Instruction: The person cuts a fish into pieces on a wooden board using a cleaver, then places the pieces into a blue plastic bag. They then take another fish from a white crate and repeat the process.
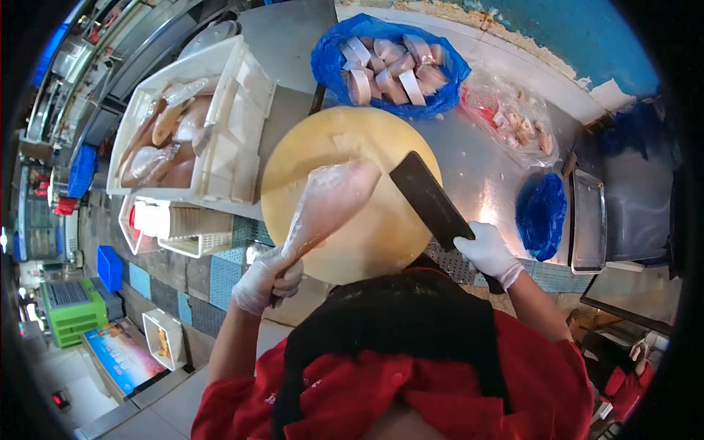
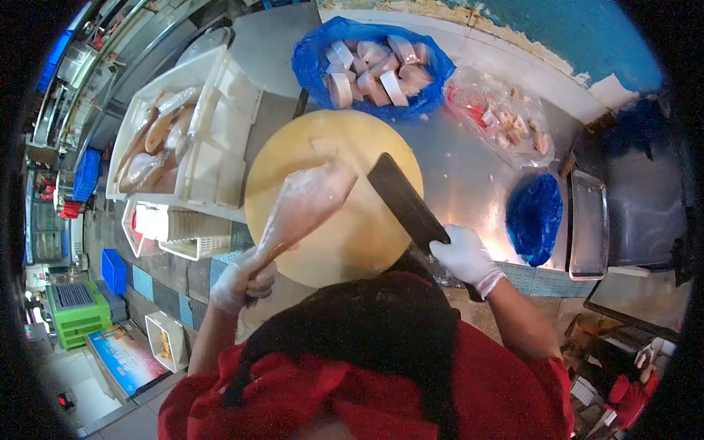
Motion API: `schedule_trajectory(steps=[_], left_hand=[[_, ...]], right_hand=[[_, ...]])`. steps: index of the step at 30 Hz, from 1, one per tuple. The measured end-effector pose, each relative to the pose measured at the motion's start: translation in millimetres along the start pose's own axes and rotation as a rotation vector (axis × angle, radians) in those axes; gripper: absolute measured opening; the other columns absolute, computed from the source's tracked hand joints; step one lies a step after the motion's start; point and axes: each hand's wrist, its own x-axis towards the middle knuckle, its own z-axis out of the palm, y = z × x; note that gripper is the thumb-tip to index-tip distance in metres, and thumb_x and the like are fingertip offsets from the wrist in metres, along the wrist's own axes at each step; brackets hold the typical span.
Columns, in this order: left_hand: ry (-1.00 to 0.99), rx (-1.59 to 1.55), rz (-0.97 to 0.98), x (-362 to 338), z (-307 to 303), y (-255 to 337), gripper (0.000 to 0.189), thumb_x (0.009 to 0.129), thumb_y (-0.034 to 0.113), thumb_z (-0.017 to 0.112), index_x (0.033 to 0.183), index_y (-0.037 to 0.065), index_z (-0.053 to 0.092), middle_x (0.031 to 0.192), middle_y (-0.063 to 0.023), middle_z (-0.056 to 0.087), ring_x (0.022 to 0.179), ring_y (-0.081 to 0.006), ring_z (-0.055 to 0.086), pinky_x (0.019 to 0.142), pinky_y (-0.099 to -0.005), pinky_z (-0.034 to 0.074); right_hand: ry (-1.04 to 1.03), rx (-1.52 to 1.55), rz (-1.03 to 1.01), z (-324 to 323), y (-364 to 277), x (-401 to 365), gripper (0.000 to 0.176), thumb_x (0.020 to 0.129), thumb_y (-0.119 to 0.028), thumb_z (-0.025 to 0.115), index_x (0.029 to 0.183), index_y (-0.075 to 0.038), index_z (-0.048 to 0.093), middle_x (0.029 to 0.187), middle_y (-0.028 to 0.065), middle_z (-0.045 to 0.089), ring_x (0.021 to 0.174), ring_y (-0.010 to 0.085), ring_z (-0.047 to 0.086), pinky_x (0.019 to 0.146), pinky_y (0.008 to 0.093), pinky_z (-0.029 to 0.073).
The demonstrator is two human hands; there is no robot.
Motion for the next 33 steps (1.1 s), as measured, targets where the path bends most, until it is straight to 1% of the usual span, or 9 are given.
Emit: schedule_trajectory(steps=[2,4,8,13,17,18,21,23,33], left_hand=[[-0.016,-0.018,-0.004,8.2,-25.5,-24.5,0.034,0.100,0.042,0.054,0.106,0.009,0.057,0.059,0.0047,0.040,0.043,-0.0064,0.033,0.041,-0.0227,0.026],[0.015,0.390,-0.009,19.6,-42.8,-30.2,0.040,0.099,0.040,0.055,0.117,0.004,0.059,0.065,-0.0006,0.053,0.047,-0.0121,0.048,0.044,-0.0255,0.040],[0.233,0.462,0.168,65.2,-33.6,-12.4,0.035,0.093,0.037,0.061,0.107,0.005,0.059,0.077,-0.0038,0.058,0.052,-0.0116,0.054,0.045,-0.0268,0.043],[0.323,0.565,0.112,71.1,-6.6,4.1,0.041,0.092,0.036,0.064,0.111,0.000,0.060,0.080,-0.0043,0.059,0.048,-0.0118,0.051,0.040,-0.0267,0.039],[0.391,0.563,0.131,74.4,-5.6,-0.4,0.043,0.091,0.036,0.065,0.112,-0.001,0.061,0.082,-0.0045,0.060,0.048,-0.0119,0.050,0.039,-0.0263,0.039],[0.386,0.550,0.122,72.7,-4.2,-0.7,0.043,0.091,0.036,0.065,0.112,-0.001,0.061,0.082,-0.0045,0.060,0.048,-0.0119,0.050,0.039,-0.0263,0.039],[0.401,0.516,0.127,70.0,-1.5,5.1,0.042,0.091,0.036,0.065,0.112,-0.001,0.061,0.083,-0.0053,0.061,0.049,-0.0115,0.050,0.039,-0.0258,0.039],[0.353,0.537,0.137,68.6,-5.2,6.1,0.041,0.092,0.036,0.064,0.110,-0.001,0.060,0.082,-0.0051,0.060,0.051,-0.0113,0.051,0.039,-0.0252,0.039],[0.395,0.595,0.109,59.0,-20.9,-3.1,0.041,0.093,0.038,0.064,0.107,0.000,0.061,0.078,-0.0030,0.057,0.057,-0.0098,0.053,0.040,-0.0260,0.040]], right_hand=[[0.122,-0.180,-0.165,8.6,6.3,11.1,0.036,0.085,-0.030,0.058,0.098,0.003,0.066,0.081,0.0249,0.068,0.080,0.0411,0.067,0.074,0.0459,0.052],[0.180,-0.244,-0.253,12.9,-6.8,19.2,0.036,0.085,-0.030,0.058,0.099,0.002,0.066,0.084,0.0275,0.066,0.083,0.0444,0.066,0.077,0.0480,0.052],[0.375,-0.339,-0.555,6.5,-64.6,31.2,0.035,0.085,-0.031,0.059,0.101,0.001,0.065,0.088,0.0300,0.065,0.087,0.0463,0.064,0.078,0.0510,0.051],[0.775,0.041,-1.036,-30.7,-192.4,-23.8,0.031,0.089,-0.026,0.064,0.098,0.004,0.062,0.078,0.0265,0.065,0.076,0.0431,0.067,0.066,0.0452,0.053],[0.825,0.310,-1.341,-38.9,-237.1,-40.1,0.026,0.096,-0.023,0.061,0.079,-0.003,0.062,0.063,0.0019,0.058,0.053,0.0056,0.053,0.046,0.0228,0.037],[0.786,0.311,-1.142,-24.3,-225.3,-25.9,0.028,0.095,-0.025,0.062,0.080,-0.002,0.062,0.063,0.0054,0.060,0.052,0.0118,0.056,0.046,0.0270,0.040],[0.603,-0.450,-0.589,36.5,-145.7,41.3,0.033,0.093,-0.030,0.060,0.090,0.003,0.064,0.086,0.0310,0.065,0.080,0.0475,0.065,0.073,0.0513,0.051],[0.239,-0.599,-0.403,48.3,-108.1,77.2,0.034,0.095,-0.027,0.048,0.097,0.003,0.064,0.090,0.0294,0.067,0.091,0.0460,0.065,0.086,0.0524,0.050],[0.369,-0.679,-0.602,74.2,-70.2,47.6,0.017,0.086,-0.011,0.052,0.088,0.002,0.062,0.076,0.0273,0.065,0.069,0.0446,0.066,0.065,0.0527,0.053]])
